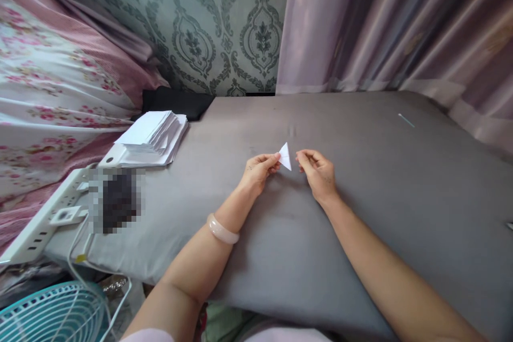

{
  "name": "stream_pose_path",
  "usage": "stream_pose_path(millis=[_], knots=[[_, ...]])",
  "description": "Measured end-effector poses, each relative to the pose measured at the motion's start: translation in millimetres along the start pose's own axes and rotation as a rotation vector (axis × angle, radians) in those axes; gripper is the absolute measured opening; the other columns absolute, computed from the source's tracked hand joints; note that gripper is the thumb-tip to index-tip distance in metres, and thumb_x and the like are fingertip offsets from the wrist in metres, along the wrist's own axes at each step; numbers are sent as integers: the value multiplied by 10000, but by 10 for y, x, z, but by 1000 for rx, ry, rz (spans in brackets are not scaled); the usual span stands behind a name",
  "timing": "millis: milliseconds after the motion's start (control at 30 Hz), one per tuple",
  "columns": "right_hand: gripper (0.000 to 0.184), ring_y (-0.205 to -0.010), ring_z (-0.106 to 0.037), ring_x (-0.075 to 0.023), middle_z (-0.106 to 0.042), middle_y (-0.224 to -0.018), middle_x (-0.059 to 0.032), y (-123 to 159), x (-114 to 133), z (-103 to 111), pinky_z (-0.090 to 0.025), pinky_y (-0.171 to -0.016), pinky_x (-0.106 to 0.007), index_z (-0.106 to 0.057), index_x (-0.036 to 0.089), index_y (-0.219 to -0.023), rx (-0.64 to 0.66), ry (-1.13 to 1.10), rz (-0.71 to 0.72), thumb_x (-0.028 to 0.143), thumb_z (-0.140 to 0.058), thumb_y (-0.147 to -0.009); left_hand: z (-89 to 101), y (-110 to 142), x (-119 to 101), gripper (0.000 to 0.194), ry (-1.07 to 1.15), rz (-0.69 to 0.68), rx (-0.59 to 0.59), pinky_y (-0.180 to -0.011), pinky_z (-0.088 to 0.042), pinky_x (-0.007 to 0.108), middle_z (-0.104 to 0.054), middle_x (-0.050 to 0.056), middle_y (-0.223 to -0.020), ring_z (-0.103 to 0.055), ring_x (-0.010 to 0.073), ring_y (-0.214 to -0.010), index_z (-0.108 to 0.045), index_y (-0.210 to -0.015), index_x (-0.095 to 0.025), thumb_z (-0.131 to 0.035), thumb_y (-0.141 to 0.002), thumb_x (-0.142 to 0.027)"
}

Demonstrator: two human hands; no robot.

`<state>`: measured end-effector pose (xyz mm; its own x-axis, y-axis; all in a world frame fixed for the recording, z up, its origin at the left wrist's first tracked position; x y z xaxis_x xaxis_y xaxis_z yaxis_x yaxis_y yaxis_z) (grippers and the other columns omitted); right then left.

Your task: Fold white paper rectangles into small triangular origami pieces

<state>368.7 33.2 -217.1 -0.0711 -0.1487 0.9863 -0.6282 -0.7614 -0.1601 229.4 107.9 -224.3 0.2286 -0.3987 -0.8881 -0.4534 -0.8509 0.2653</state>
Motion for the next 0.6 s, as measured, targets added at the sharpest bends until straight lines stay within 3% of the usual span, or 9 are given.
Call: stream_pose_path(millis=[267, 600], knots=[[224, -651, -548, -129, -649, -730, -5, 27, 14, -53, -441, -638, -279, -669, 194, -811, 121, 38, -6, 399, -691, -724, -23, 15, -4, 298, -23, -11, 18, -555, -368, 217, -622, 18, -606, -527, 73, -566, -680, -679, -110, -835, -600, -352], [319, -636, -516, -131, -614, -687, -1, 21, -26, -49, -406, -630, -288, -679, 193, -790, 132, 58, -69, 501, -698, -708, -45, 59, -71, 261, -224, -172, 61, -602, -375, 219, -640, 13, -635, -530, 78, -607, -711, -711, -131, -795, -657, -372]])
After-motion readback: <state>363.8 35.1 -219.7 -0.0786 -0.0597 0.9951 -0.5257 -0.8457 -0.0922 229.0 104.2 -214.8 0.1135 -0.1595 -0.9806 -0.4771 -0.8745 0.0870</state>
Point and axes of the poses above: each hand's wrist, its own y-axis away from the middle knuckle, its own z-axis out of the back of the hand, x = y × z, the point moved 4 cm from there along -y, towards the middle knuckle
